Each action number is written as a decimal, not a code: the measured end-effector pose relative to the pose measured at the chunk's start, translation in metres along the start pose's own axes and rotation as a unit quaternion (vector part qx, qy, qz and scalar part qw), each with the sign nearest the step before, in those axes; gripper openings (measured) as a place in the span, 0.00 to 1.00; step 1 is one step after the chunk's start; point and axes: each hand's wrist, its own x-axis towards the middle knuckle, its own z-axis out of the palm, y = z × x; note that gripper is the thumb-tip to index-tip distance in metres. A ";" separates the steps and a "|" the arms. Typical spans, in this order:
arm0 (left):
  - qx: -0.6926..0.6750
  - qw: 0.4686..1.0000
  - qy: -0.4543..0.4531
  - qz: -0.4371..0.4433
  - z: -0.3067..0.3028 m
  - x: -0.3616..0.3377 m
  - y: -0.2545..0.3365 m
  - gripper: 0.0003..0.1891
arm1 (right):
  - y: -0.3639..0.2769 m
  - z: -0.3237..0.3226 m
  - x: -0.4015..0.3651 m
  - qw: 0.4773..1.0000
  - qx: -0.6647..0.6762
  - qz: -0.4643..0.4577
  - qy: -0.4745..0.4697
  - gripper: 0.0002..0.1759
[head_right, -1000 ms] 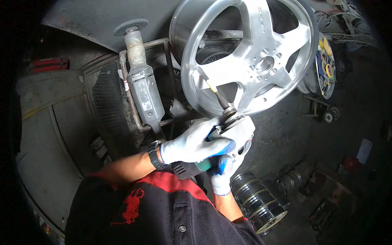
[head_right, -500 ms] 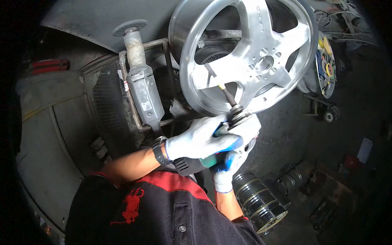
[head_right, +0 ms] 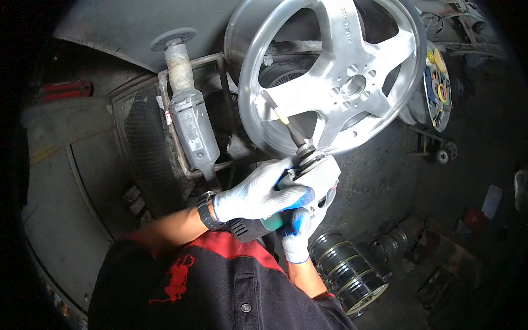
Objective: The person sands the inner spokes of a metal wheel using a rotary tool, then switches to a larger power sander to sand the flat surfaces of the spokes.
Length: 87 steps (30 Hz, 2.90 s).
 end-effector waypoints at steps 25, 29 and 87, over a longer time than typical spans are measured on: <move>0.039 0.999 -0.002 -0.011 -0.005 0.004 0.000 0.25 | -0.010 0.009 0.008 0.999 -0.005 0.028 -0.028 0.64; 0.020 0.997 -0.053 -0.049 -0.003 0.023 0.001 0.24 | -0.017 0.014 0.023 1.000 0.009 0.017 0.016 0.64; -0.038 0.998 -0.025 -0.041 -0.010 0.007 0.000 0.24 | -0.016 0.022 0.013 0.997 -0.067 -0.024 -0.024 0.44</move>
